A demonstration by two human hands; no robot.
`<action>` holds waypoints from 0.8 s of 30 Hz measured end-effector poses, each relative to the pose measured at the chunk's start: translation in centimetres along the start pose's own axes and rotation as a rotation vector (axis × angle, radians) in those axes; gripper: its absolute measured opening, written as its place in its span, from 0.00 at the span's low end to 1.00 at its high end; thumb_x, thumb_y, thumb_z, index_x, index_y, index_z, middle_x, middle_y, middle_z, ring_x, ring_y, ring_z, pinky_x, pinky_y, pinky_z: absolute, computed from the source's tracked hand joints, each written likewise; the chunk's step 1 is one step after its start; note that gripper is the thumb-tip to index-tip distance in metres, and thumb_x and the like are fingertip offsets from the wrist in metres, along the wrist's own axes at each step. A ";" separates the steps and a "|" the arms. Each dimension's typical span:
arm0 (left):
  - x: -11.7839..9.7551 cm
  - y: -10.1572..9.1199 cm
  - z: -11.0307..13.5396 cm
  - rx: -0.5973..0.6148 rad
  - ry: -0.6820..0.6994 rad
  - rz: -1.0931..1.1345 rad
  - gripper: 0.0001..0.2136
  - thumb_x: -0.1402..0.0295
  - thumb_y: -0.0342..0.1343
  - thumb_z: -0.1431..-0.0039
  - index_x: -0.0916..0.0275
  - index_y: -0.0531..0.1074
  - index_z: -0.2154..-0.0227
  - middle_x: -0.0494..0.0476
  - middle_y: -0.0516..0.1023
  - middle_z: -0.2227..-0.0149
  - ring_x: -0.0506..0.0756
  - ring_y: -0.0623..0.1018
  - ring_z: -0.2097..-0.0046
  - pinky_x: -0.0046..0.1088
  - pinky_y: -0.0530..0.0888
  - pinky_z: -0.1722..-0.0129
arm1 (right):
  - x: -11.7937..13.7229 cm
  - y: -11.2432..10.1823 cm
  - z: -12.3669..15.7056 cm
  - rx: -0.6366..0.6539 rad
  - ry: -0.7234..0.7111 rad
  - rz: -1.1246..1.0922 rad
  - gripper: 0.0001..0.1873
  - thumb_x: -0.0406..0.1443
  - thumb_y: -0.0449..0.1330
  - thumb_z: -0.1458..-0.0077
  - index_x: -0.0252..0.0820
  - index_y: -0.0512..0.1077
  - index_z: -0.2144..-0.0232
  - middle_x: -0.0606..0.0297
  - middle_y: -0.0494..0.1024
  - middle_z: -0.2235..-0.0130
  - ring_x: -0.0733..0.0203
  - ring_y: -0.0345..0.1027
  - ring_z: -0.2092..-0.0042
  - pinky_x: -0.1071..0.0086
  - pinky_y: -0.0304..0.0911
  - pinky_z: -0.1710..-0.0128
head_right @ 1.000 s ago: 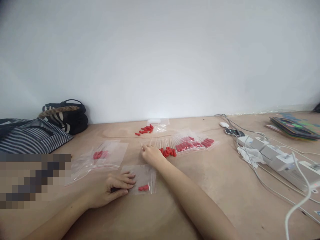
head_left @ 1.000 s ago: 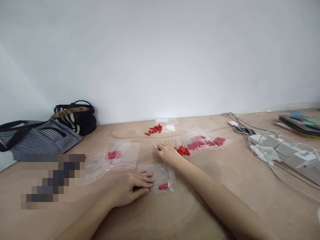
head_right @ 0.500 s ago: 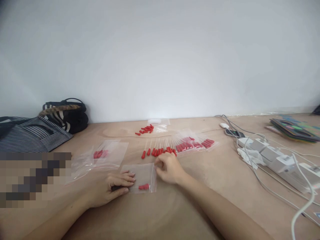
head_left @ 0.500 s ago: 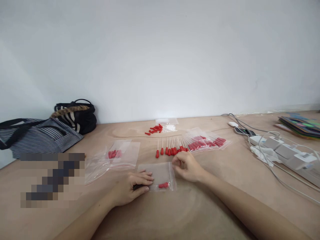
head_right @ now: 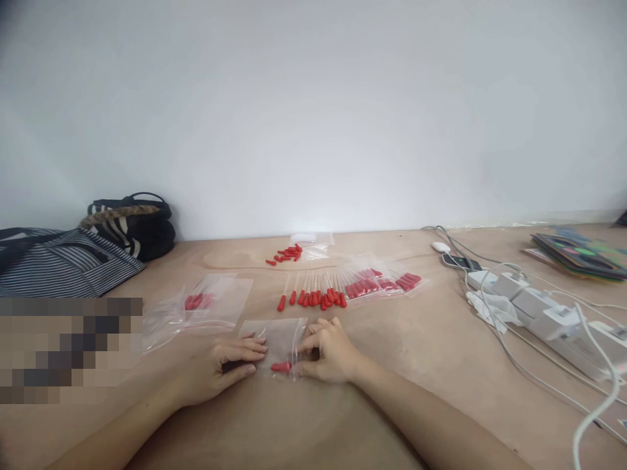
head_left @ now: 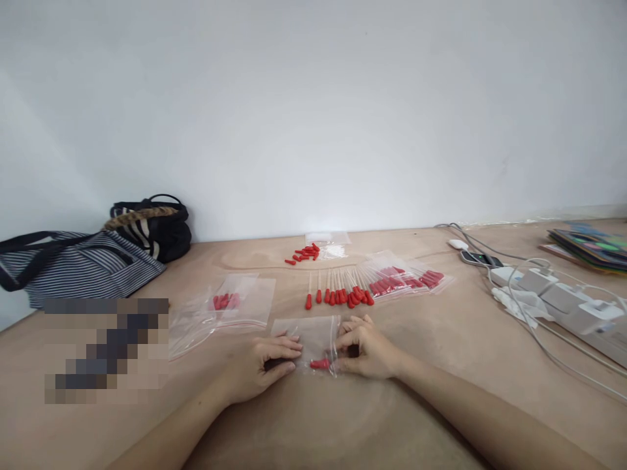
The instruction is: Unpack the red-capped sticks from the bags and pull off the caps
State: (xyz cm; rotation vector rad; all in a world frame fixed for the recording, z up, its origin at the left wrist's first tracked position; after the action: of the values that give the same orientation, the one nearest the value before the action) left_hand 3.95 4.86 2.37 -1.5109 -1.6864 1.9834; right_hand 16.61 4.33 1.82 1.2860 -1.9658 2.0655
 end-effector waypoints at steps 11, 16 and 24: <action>-0.1 -0.2 0.2 -0.103 0.057 -0.049 0.10 0.68 0.51 0.44 0.58 0.75 0.62 0.55 0.78 0.58 0.55 0.75 0.54 0.35 0.68 0.48 | 1.5 0.3 0.4 -0.180 0.005 -0.148 0.04 0.31 0.59 0.57 0.42 0.73 0.74 0.65 0.66 0.64 0.61 0.60 0.61 0.65 0.53 0.60; -0.1 -0.6 0.3 -0.164 0.041 -0.045 0.09 0.68 0.50 0.44 0.58 0.76 0.65 0.55 0.79 0.61 0.54 0.76 0.56 0.33 0.72 0.53 | -0.5 -1.0 0.6 -0.323 0.028 -0.446 0.03 0.30 0.55 0.56 0.40 0.69 0.76 0.64 0.65 0.66 0.63 0.60 0.63 0.68 0.57 0.63; -1.8 -1.9 0.4 -0.247 0.153 -0.189 0.09 0.72 0.48 0.43 0.59 0.74 0.68 0.55 0.78 0.65 0.53 0.75 0.59 0.31 0.73 0.59 | -7.1 -3.1 1.7 -0.516 0.269 -1.158 0.08 0.40 0.59 0.57 0.41 0.65 0.77 0.71 0.70 0.79 0.67 0.65 0.77 0.72 0.58 0.74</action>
State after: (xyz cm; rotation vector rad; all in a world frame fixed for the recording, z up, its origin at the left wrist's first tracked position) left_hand 3.61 4.10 4.87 -1.4677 -1.9821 1.5740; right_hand 23.88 7.18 0.25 1.3850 -1.0399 1.0062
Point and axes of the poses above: each hand's wrist, its own z-axis away from the middle knuckle, its own y-axis out of the palm, x = y × z, the point moved 10 cm from there along -z, towards the middle knuckle
